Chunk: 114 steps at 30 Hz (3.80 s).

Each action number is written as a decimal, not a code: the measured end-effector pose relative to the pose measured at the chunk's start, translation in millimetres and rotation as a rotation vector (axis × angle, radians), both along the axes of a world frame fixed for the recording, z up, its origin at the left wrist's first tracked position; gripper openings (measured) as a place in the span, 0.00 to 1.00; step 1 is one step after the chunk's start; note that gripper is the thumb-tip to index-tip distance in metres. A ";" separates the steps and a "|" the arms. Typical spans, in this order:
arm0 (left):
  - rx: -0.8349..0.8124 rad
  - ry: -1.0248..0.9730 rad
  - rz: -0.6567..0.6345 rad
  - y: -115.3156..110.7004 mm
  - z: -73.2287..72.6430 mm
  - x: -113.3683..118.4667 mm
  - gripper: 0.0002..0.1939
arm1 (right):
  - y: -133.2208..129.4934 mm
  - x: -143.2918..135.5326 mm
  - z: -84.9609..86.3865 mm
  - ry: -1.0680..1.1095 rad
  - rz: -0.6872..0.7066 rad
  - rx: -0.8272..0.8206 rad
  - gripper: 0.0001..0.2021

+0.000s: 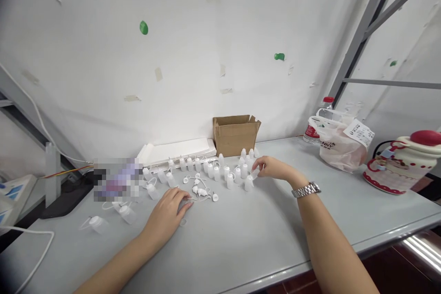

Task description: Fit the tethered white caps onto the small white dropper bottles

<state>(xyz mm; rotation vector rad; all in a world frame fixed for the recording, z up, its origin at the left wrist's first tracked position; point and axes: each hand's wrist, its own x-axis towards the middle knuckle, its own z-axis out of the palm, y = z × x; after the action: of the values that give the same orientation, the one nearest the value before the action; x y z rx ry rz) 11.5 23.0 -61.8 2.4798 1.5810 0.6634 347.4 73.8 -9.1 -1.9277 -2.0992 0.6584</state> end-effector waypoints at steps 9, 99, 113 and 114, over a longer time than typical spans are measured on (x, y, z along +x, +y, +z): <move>-0.056 -0.009 0.050 -0.8 3.7 -0.4 0.05 | -9.0 -8.4 -1.1 -0.052 0.004 -0.094 0.08; -0.920 -1.464 0.223 5.7 26.2 -9.2 0.03 | -26.9 -120.3 52.7 0.583 0.358 0.155 0.14; -0.793 -1.453 0.234 2.7 27.4 -1.6 0.03 | -69.6 -167.5 -15.3 0.072 0.659 0.114 0.07; -0.787 -1.451 0.238 2.5 27.3 -1.0 0.03 | -70.2 -169.6 -18.5 0.123 0.663 0.090 0.07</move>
<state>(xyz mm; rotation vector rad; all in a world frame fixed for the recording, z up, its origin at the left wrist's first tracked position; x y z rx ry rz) 10.5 25.5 -34.5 0.7577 1.0802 1.1393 177.8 3.6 -27.6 -1.0856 -2.6268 0.7506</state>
